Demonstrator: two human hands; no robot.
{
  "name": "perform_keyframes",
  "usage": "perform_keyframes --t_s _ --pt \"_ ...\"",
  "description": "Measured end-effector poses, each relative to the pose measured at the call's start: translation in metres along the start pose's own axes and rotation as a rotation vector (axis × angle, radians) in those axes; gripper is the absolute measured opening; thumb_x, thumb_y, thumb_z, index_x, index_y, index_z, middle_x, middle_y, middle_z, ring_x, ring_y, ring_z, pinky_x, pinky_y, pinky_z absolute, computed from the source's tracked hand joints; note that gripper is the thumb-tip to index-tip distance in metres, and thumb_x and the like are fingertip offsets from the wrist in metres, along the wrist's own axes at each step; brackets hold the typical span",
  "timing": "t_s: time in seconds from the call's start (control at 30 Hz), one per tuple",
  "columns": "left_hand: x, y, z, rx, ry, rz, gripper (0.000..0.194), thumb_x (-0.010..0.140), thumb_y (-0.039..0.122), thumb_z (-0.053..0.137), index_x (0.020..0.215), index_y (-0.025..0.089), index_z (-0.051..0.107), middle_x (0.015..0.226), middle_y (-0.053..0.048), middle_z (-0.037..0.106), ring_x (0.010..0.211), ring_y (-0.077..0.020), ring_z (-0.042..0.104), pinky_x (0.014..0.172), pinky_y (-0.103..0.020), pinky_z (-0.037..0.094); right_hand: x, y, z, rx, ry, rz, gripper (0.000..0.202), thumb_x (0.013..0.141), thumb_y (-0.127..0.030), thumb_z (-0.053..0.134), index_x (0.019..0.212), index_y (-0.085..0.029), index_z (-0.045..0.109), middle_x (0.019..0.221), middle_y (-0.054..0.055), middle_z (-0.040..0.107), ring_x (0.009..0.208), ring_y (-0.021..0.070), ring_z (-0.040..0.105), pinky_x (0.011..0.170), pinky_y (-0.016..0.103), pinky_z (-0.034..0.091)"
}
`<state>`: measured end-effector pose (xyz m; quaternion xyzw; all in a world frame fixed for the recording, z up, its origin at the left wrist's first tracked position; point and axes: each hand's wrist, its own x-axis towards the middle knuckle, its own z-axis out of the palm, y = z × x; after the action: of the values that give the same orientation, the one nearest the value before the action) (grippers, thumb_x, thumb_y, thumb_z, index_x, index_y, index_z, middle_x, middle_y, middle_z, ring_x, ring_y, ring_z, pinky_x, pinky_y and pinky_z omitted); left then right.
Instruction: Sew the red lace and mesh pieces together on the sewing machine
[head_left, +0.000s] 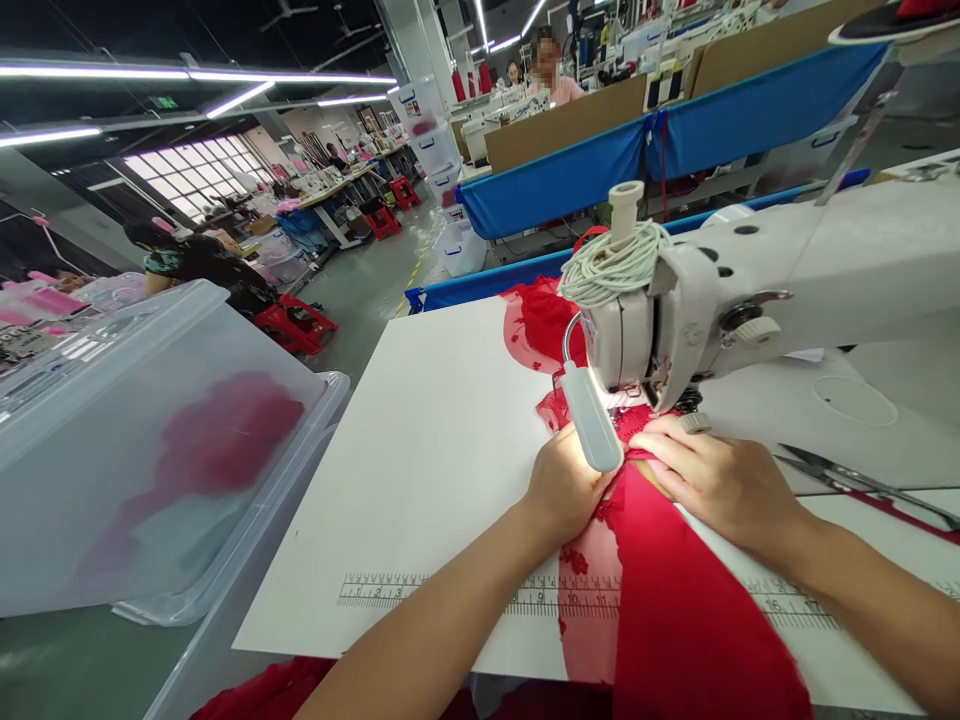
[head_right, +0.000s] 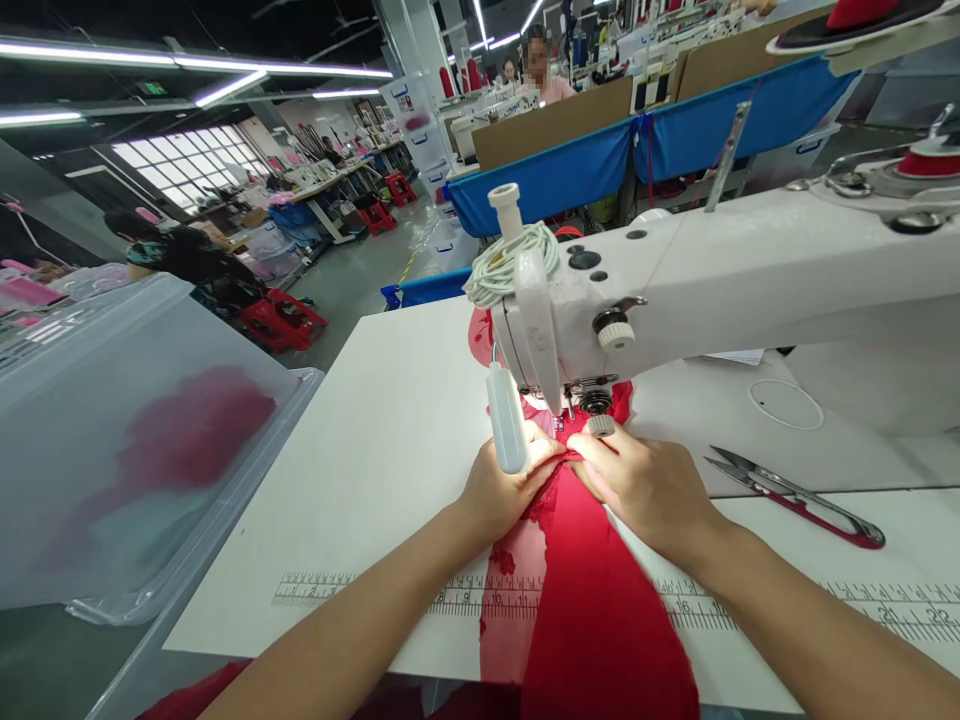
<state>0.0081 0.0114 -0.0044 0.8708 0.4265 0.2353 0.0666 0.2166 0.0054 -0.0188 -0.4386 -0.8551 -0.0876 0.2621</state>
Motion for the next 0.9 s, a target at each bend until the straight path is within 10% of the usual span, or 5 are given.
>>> perform_keyframes --t_s 0.17,0.4,0.9 --pt "-0.003 0.011 -0.006 -0.102 -0.047 -0.182 0.038 0.108 0.035 0.039 0.084 0.021 0.065 0.070 0.001 0.058 0.063 -0.0134 0.056 0.058 -0.025 0.050 0.001 -0.002 -0.005 0.010 -0.035 -0.033 0.027 0.091 -0.009 0.042 0.085 -0.021 0.065 0.088 0.006 0.072 0.055 0.0143 0.057 0.046 0.030 0.027" --pt "-0.020 0.021 -0.013 0.210 -0.117 0.133 0.070 0.105 0.063 0.028 0.126 0.007 0.065 0.103 -0.019 0.071 0.089 -0.0280 0.068 0.065 -0.036 0.057 0.003 -0.003 -0.008 0.000 -0.010 -0.053 0.023 0.089 -0.009 0.043 0.074 -0.021 0.055 0.077 0.003 0.065 0.050 0.0127 0.050 0.045 0.029 0.023" --pt "-0.025 0.030 -0.006 0.349 -0.009 0.211 0.084 0.102 0.068 0.017 0.127 0.002 0.062 0.113 -0.024 0.071 0.098 -0.0309 0.070 0.065 -0.037 0.056 0.003 -0.001 -0.009 0.011 0.043 -0.061 0.024 0.087 -0.007 0.040 0.072 -0.022 0.052 0.064 0.000 0.056 0.043 0.0125 0.041 0.045 0.030 0.019"
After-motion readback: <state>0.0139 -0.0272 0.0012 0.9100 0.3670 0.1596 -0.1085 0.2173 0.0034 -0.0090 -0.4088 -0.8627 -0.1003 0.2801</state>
